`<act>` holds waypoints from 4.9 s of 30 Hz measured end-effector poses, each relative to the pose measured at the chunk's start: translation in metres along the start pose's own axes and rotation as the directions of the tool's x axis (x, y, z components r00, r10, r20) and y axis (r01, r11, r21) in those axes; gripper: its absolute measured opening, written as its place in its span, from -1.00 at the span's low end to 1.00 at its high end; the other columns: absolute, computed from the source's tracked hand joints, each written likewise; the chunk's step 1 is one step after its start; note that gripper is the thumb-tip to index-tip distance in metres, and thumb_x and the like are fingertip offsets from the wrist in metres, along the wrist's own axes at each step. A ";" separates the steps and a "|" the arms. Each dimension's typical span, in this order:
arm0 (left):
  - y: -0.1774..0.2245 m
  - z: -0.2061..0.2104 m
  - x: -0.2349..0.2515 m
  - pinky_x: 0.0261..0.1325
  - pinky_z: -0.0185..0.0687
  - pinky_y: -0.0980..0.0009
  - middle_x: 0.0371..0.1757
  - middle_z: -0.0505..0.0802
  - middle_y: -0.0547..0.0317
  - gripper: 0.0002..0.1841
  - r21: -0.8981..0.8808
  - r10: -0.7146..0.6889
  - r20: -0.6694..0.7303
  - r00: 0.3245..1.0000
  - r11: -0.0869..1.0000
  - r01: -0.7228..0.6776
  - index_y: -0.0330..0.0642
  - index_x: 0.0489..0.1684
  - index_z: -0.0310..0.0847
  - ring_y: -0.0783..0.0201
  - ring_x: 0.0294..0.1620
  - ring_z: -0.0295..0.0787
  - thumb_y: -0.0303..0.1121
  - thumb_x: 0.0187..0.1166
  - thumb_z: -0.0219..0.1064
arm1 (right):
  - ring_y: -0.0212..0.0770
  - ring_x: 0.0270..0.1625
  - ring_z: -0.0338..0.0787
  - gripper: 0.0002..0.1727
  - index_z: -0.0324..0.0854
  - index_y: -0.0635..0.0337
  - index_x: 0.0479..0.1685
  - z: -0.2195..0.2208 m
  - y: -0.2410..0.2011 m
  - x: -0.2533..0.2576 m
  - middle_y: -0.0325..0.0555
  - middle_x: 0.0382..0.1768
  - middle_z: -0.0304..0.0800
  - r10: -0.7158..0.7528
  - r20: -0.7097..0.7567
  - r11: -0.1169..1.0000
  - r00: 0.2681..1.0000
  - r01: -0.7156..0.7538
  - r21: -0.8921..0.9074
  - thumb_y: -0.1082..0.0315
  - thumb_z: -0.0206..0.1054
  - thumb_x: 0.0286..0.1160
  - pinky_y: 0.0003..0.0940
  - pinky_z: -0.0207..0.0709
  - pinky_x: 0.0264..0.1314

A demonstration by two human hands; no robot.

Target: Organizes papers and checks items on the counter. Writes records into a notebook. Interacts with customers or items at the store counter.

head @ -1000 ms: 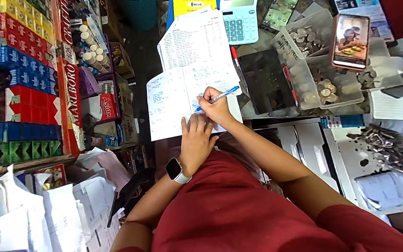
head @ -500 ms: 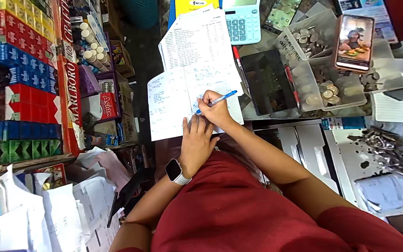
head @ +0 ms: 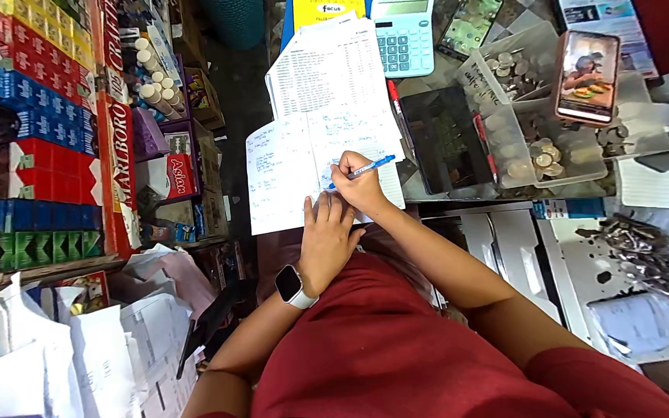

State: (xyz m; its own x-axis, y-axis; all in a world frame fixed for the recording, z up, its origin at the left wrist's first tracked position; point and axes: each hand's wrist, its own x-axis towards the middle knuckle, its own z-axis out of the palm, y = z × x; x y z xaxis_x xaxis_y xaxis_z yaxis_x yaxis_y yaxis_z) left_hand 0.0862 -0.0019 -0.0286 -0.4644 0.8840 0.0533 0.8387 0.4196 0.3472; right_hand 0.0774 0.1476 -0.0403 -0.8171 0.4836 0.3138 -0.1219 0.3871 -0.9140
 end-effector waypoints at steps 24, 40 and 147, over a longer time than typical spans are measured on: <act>0.007 -0.001 0.002 0.65 0.18 -0.36 0.44 0.69 -0.29 -0.46 -0.019 -0.024 -0.017 1.000 1.000 0.024 -0.20 0.31 0.73 -0.32 0.57 0.50 0.07 0.69 0.20 | -0.61 -0.63 0.29 -0.65 0.27 0.06 -0.66 -0.003 0.003 -0.003 -0.40 -0.66 0.32 0.009 0.063 1.000 0.998 -0.008 -0.003 0.48 0.29 0.43 -0.73 0.16 -0.55; 0.008 -0.006 0.002 0.62 0.30 -0.25 0.40 0.73 -0.26 -0.44 0.033 0.003 -0.023 1.000 0.999 -0.002 -0.25 0.33 0.70 -0.29 0.52 0.57 0.06 0.72 0.14 | -0.61 -0.76 0.38 -0.67 0.29 -0.08 -0.58 -0.009 -0.006 -0.002 -0.52 -0.76 0.38 0.199 -0.010 0.978 0.980 -0.198 0.067 0.50 0.26 0.44 -0.70 0.33 -0.67; 0.009 -0.015 0.004 0.64 0.21 -0.32 0.48 0.66 -0.30 -0.42 0.005 -0.007 0.072 0.997 1.000 0.007 -0.30 0.45 0.60 -0.31 0.58 0.51 0.03 0.75 0.11 | -0.59 -0.75 0.46 -0.67 0.30 -0.06 -0.58 -0.009 -0.006 -0.001 -0.51 -0.75 0.43 0.214 -0.010 0.971 0.977 -0.212 0.110 0.50 0.28 0.47 -0.69 0.43 -0.65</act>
State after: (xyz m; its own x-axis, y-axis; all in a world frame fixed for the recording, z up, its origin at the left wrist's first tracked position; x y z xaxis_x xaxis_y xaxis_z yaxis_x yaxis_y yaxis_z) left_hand 0.0875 0.0023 -0.0113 -0.4485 0.8936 -0.0168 0.8369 0.4265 0.3429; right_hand 0.0843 0.1514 -0.0329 -0.8186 0.5631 0.1132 -0.0070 0.1874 -0.9823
